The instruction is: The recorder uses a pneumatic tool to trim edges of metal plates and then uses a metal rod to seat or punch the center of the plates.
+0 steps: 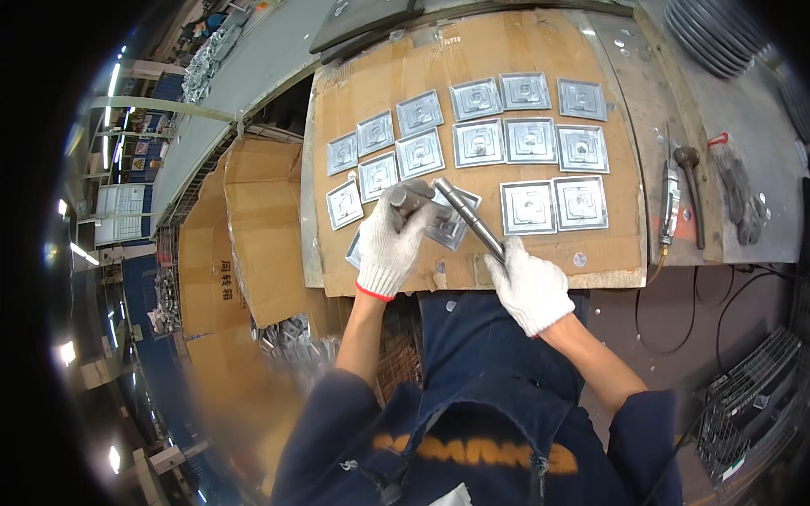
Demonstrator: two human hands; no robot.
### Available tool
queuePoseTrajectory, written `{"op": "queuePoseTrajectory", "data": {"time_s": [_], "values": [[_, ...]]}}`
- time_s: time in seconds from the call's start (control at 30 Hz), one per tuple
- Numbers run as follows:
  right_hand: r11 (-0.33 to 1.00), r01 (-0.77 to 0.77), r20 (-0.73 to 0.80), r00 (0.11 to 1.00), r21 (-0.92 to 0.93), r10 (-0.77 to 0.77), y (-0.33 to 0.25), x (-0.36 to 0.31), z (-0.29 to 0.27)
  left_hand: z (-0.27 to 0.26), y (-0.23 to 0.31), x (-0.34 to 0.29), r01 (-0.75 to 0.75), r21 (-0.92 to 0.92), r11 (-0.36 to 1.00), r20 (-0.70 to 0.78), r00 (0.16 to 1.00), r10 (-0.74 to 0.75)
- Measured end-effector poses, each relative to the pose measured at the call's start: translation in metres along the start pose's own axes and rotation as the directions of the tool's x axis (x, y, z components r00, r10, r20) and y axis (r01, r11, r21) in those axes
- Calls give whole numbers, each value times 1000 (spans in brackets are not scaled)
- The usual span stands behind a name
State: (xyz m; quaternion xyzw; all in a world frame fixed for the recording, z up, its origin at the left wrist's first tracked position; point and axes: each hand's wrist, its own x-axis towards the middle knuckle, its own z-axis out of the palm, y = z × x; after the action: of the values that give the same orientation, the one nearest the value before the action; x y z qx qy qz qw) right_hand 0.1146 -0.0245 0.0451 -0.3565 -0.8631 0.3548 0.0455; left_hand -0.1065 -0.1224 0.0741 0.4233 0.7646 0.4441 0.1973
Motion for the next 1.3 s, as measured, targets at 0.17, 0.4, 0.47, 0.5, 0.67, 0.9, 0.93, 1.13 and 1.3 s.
{"op": "queuePoseTrajectory", "data": {"time_s": [0.17,0.4,0.47,0.5,0.67,0.9,0.93,1.13,1.3], "values": [[999,-42,-21,999,24,43,8,-16,10,5,14,3,154,-458,875,-15,983,-181],[999,-47,51,998,25,46,-27,-3,-31,-10,-4,6,44,62,997,75,996,-49],[1000,-8,62,998,6,7,-28,19,-27,-10,11,0,5,-31,999,124,992,-1],[999,26,73,997,-23,-24,-23,29,-26,-6,17,0,-2,-42,999,137,991,8],[998,-38,127,991,45,32,-22,32,-27,-19,20,3,-108,-37,993,77,991,111],[928,-208,-14,975,309,224,50,-9,-26,-2,21,5,0,-425,905,-93,995,-44],[925,-182,-90,971,333,223,62,-13,-26,9,28,9,94,-469,878,-24,993,-119],[741,-89,-276,894,665,354,116,-14,2,85,25,22,224,-416,881,167,971,-169],[382,-90,-113,872,920,477,104,-10,-7,107,32,30,275,-324,905,152,960,-237]]}}
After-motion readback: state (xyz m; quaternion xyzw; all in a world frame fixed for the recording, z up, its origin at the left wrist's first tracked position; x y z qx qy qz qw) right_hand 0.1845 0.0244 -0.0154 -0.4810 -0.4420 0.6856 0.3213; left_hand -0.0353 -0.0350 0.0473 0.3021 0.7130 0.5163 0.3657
